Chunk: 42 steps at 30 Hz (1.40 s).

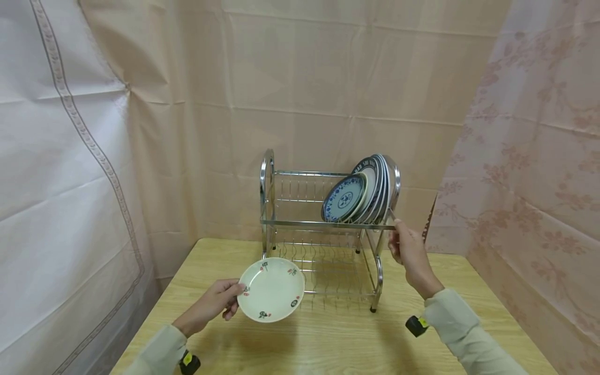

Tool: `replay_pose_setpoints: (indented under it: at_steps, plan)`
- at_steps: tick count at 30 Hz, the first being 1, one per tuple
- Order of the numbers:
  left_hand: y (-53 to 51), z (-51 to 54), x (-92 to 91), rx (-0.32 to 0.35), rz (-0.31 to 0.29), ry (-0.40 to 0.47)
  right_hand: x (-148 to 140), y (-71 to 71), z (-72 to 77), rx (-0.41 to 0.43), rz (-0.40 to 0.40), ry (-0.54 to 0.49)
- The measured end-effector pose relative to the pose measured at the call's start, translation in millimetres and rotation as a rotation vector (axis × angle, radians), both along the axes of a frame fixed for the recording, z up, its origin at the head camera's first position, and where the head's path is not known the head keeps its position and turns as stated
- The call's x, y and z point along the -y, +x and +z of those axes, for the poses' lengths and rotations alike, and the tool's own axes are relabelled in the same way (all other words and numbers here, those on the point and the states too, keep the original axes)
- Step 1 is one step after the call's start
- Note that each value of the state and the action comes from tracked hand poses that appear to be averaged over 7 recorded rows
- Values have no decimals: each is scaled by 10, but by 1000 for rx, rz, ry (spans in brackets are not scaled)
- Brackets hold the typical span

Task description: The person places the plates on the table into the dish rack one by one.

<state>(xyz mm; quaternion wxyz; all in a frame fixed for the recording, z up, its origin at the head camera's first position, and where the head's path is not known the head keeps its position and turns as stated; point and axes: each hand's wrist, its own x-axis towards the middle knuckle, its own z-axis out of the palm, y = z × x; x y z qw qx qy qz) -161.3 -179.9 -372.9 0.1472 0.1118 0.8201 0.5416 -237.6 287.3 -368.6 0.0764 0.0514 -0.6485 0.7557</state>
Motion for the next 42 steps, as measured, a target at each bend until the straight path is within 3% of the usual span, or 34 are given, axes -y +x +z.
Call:
replay_pose_setpoints:
  at_steps: [9,17,25,33,42]
  plan:
    - [-16,-21,-39,13,-23,3,-13,-8,-60,41,60,18]
    - [1,7,-94,15,-15,12,70,31,-293,-45,253,59]
    - [-3,-2,-130,15,-38,5,309,131,-599,83,357,175]
    - [-8,-1,-159,11,-60,2,498,211,-810,101,458,223]
    - [-34,-29,-232,16,-67,4,706,314,-906,99,547,253]
